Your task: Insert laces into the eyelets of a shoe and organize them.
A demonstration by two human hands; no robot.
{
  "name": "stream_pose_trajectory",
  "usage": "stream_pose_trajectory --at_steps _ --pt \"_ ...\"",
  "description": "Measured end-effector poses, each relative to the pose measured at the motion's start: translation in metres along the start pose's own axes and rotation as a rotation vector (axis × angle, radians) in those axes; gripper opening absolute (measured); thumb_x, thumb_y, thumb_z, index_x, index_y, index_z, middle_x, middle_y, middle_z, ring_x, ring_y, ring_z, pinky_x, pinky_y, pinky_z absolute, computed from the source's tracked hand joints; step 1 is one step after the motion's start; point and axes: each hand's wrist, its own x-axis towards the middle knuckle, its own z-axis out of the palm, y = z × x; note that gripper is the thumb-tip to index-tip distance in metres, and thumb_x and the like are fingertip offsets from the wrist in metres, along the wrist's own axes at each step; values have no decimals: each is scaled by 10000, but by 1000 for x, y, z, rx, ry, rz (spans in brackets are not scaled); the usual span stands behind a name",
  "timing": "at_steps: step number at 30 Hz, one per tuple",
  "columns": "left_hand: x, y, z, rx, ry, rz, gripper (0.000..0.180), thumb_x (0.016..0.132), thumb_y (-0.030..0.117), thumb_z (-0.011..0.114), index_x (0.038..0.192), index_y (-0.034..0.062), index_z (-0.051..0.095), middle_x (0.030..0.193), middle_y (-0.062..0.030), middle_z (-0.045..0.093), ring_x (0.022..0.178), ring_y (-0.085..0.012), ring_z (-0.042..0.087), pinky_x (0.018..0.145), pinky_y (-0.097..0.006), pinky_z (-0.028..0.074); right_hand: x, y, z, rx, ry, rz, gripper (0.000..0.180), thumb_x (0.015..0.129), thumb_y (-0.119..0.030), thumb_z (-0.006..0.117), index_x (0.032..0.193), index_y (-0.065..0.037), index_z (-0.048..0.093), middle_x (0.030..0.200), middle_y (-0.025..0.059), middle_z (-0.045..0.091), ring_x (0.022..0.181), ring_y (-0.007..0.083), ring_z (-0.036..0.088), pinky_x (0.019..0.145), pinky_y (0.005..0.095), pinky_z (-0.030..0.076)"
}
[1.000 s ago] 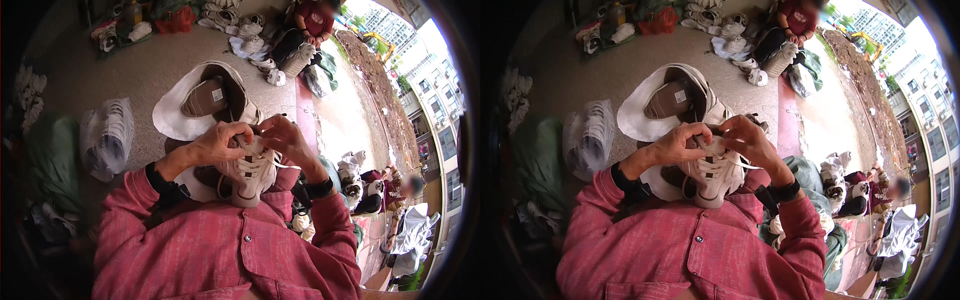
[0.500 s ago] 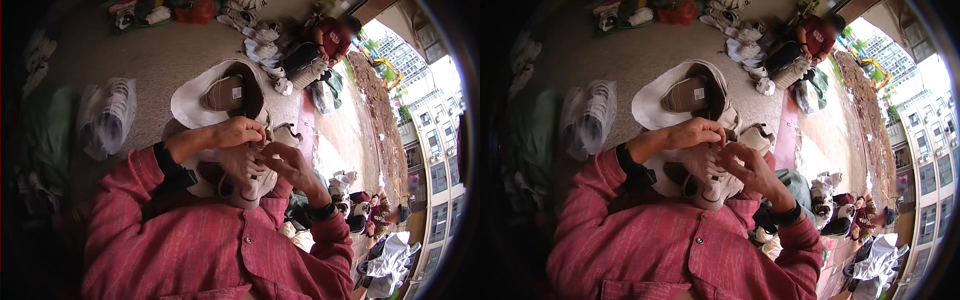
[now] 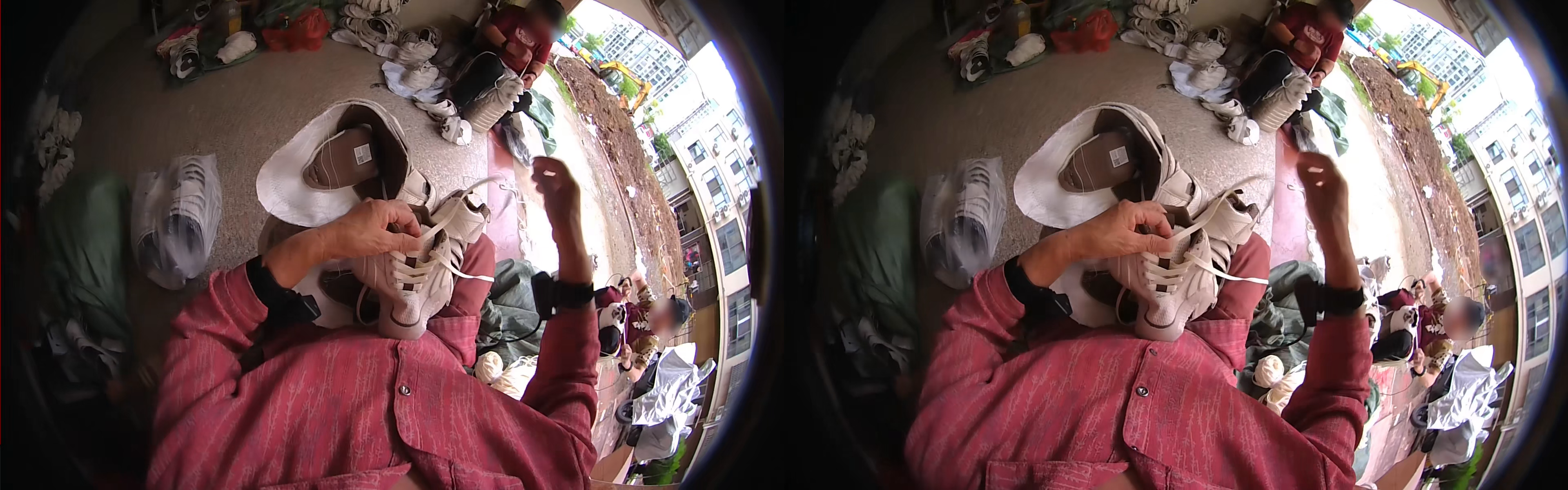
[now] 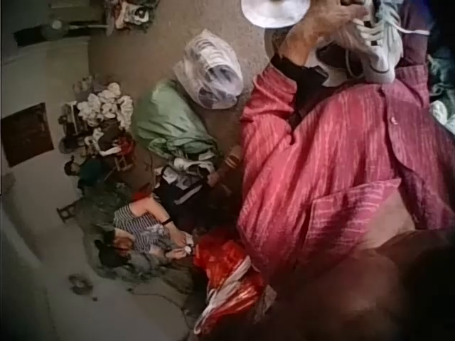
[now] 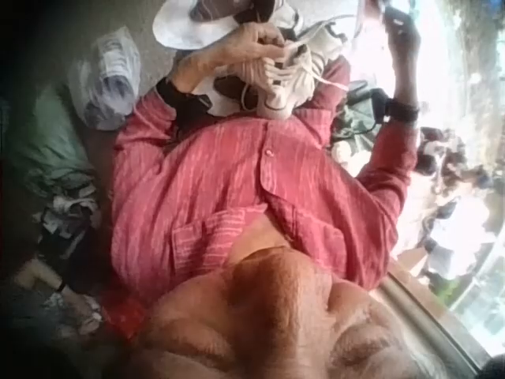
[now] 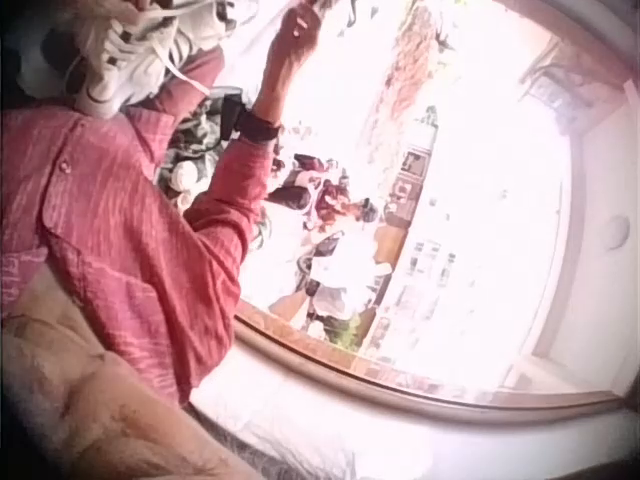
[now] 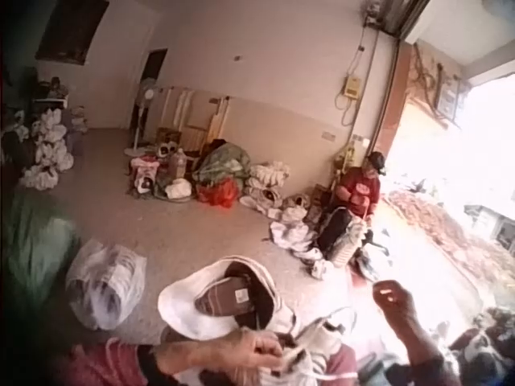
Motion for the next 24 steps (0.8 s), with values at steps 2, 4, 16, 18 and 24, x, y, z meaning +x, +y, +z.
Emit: stream_pose_trajectory --at_steps 2,4,16,18,24 --pt "1 3 0 -42 10 -39 253 888 268 720 937 20 697 919 -22 591 892 -111 556 827 -272 435 -41 8 19 226 -292 -88 184 901 -72 658 1079 -26 661 939 45 686 854 115 633 787 274 504" --pt "-2 2 2 -88 20 -86 243 894 259 714 929 19 698 917 -22 591 888 -109 555 821 -271 435 -81 -10 33 224 -612 -30 236 877 -85 679 1096 -6 643 1050 84 680 978 176 647 835 312 525" --pt "-4 -1 2 -221 -41 -113 200 884 172 712 1024 30 704 968 4 580 956 -97 557 876 -247 423 -129 -24 49 114 -747 92 125 856 -97 629 900 20 635 700 27 612 586 128 559 544 300 450" --pt "-6 2 2 -96 -56 -36 239 871 202 730 1033 30 703 981 1 570 978 -101 553 875 -251 424 -112 -57 36 340 -847 227 147 882 -125 630 933 12 645 707 24 614 593 103 558 542 277 447" --pt "-12 -12 10 -898 -198 0 368 794 258 810 1066 31 712 1055 -49 655 1030 -150 585 860 -309 467 -76 -159 63 536 -895 -210 259 944 -220 619 1058 11 647 733 51 636 632 121 598 562 278 476"
